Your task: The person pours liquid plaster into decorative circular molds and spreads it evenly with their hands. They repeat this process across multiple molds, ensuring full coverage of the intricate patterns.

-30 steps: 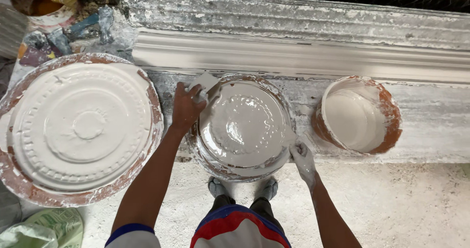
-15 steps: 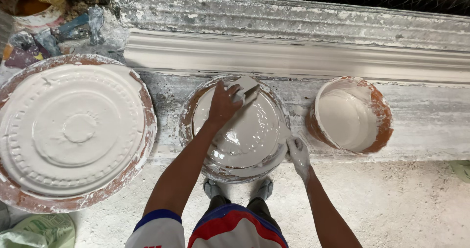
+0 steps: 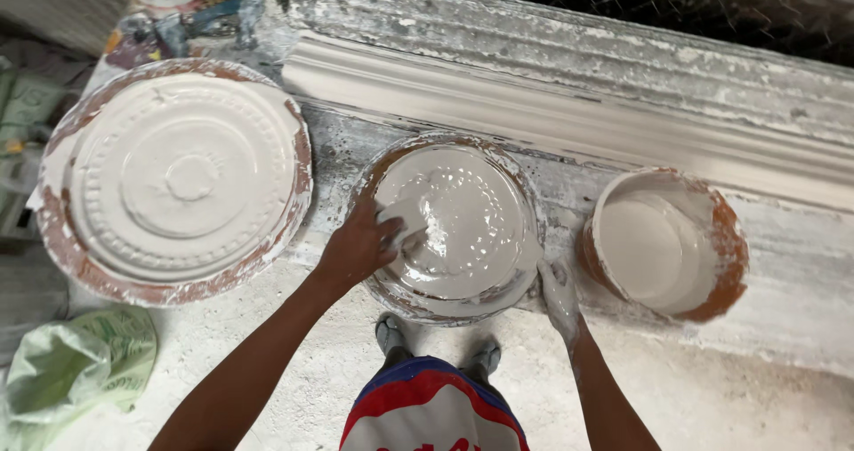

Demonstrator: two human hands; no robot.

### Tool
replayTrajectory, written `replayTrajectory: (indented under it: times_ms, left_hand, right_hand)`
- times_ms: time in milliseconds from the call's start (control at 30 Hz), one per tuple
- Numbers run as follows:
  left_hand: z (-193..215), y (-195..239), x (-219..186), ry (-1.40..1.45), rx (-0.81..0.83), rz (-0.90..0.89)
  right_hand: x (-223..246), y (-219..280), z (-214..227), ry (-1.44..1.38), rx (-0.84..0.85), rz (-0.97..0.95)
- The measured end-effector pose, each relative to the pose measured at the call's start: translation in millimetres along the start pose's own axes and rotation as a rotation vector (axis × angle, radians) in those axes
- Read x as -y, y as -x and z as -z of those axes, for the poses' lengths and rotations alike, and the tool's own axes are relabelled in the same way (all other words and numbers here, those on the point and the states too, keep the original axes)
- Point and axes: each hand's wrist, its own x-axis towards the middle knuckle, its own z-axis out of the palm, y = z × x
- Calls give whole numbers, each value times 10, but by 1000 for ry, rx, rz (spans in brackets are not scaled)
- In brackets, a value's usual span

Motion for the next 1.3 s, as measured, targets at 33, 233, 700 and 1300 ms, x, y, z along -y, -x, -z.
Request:
replayTrajectory:
  times_ms: [33,233,700,1300]
  left_hand:
    - [31,104,-12,-37,30,32]
    - [-113,412,-123,-252,-135,134]
    - [-577,220,-1216,36,-172,349]
    - [-573,126,-912,-100,-182,503]
  right_hand:
    - [45,-62,-2,14,32,17]
    - [32,-146,141,-60,146,-85]
    - [213,-565,-200,26,294,-179]
    - [143,-335,140,65,208,-104]
